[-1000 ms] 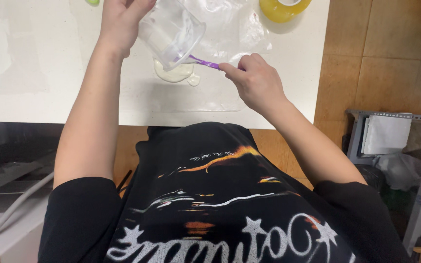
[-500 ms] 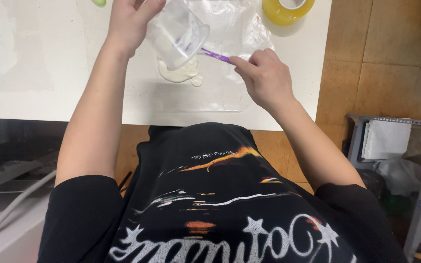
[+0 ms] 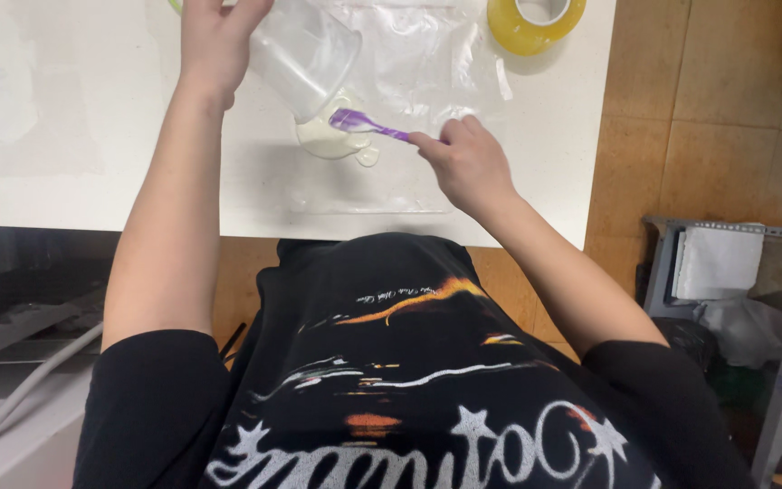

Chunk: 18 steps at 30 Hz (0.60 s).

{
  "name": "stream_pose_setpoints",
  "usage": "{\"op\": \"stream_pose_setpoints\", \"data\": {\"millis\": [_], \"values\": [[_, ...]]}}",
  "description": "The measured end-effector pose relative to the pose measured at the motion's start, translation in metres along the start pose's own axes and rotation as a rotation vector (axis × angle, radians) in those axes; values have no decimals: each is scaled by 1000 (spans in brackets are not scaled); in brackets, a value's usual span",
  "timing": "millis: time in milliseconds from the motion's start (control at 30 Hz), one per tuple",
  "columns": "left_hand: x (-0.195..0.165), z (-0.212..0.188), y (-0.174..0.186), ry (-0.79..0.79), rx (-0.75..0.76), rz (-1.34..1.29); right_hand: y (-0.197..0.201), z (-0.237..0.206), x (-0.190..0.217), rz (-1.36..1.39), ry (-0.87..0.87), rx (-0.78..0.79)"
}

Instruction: The person holds a plastic container and uses a purple spatula to scrape a white cream from the inside of the container, depositing the cream onto a plastic sheet on the table. They repeatedly turn and scrape the container walls to remove the remaining cream.

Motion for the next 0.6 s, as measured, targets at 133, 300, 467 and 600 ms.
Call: {"op": "stream_pose_setpoints", "data": {"millis": [133, 300, 467, 600], "values": [[14, -7, 22, 150, -114, -28, 16, 4, -8, 53, -75, -51], [26, -13, 24, 356, -121, -153, 26, 24, -2, 88, -41, -97], [6, -11, 16, 108, -57, 18, 8, 46, 5, 53, 32, -90], [34, -21, 42, 371, -181, -48, -12, 34, 12, 76, 36, 46]]}}
Point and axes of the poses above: each hand's wrist, its own z-axis towards the middle knuckle, its own y-axis out of the back of the hand, x = y × z, the point moved 10 cm from there along z, towards the middle knuckle, and after that the axes turned 1 degree about -z, right-handed, at the moved point
